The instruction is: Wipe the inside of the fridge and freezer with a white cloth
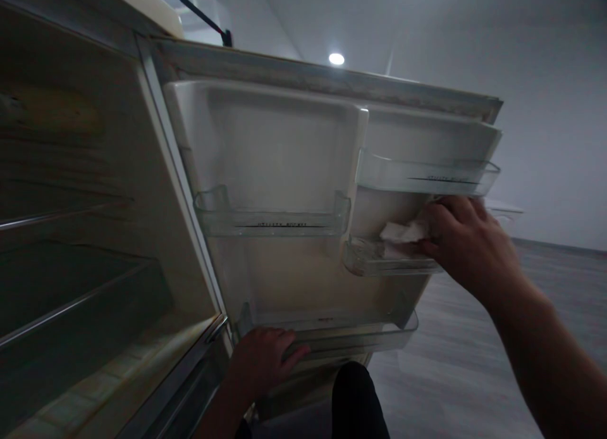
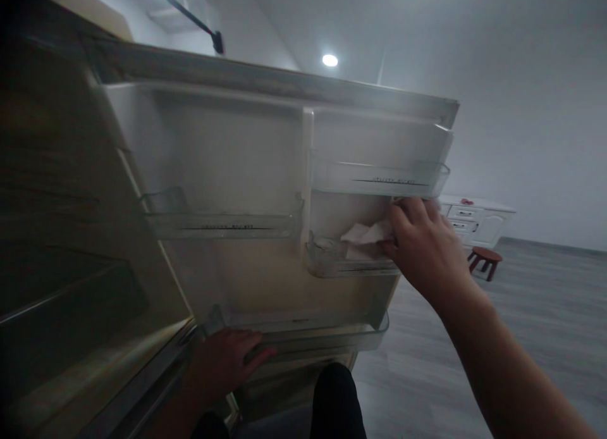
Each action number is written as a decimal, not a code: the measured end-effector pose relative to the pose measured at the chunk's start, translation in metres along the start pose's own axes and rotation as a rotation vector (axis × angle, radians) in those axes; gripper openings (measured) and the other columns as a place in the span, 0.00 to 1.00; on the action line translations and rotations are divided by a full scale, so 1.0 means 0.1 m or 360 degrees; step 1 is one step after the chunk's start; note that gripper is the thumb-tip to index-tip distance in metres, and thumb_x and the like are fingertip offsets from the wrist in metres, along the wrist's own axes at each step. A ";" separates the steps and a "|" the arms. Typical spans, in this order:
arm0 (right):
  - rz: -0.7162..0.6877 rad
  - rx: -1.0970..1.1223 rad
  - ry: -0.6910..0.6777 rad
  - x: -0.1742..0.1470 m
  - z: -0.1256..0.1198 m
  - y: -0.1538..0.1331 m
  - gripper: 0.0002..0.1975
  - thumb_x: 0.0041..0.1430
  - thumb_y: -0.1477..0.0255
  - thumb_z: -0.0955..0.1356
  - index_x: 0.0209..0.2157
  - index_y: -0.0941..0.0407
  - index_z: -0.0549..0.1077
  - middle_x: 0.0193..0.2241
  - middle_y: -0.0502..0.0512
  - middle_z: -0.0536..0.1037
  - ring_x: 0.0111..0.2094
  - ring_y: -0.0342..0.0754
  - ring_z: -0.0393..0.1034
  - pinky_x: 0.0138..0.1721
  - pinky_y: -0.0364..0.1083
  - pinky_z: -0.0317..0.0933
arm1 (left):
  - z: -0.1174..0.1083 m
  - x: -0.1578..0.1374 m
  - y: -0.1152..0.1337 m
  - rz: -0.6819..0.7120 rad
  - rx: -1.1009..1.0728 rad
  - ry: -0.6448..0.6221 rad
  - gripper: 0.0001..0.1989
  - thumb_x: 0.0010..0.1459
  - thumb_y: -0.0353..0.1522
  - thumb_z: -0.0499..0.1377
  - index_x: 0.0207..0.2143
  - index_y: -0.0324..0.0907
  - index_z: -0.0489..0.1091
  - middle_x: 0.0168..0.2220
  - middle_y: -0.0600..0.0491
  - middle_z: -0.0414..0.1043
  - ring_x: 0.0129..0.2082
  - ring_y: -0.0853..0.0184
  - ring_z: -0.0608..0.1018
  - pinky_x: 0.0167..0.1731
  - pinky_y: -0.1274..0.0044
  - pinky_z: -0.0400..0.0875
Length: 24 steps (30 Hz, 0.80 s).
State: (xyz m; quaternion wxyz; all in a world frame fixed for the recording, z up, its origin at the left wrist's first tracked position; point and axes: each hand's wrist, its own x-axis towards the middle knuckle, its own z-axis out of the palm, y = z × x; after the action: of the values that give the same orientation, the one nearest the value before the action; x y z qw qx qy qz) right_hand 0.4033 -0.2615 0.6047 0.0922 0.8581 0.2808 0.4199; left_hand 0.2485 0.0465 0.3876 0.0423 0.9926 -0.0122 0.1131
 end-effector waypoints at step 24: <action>-0.0776 0.1450 0.0072 0.83 0.39 -0.42 0.10 0.60 0.71 0.67 0.42 0.60 0.73 0.41 0.60 0.75 0.42 0.50 0.69 0.43 0.47 0.63 | 0.11 0.10 0.01 0.0040 0.0117 0.0062 0.25 0.68 0.50 0.45 0.38 0.45 0.74 0.34 0.50 0.81 0.36 0.55 0.82 0.37 0.66 0.72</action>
State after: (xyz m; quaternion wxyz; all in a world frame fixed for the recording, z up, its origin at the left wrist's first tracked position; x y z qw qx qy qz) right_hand 0.4571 -0.1776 0.6195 -0.2017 0.7115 0.6289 0.2399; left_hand 0.2610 0.0447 0.3793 0.0046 0.9909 -0.0198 0.1333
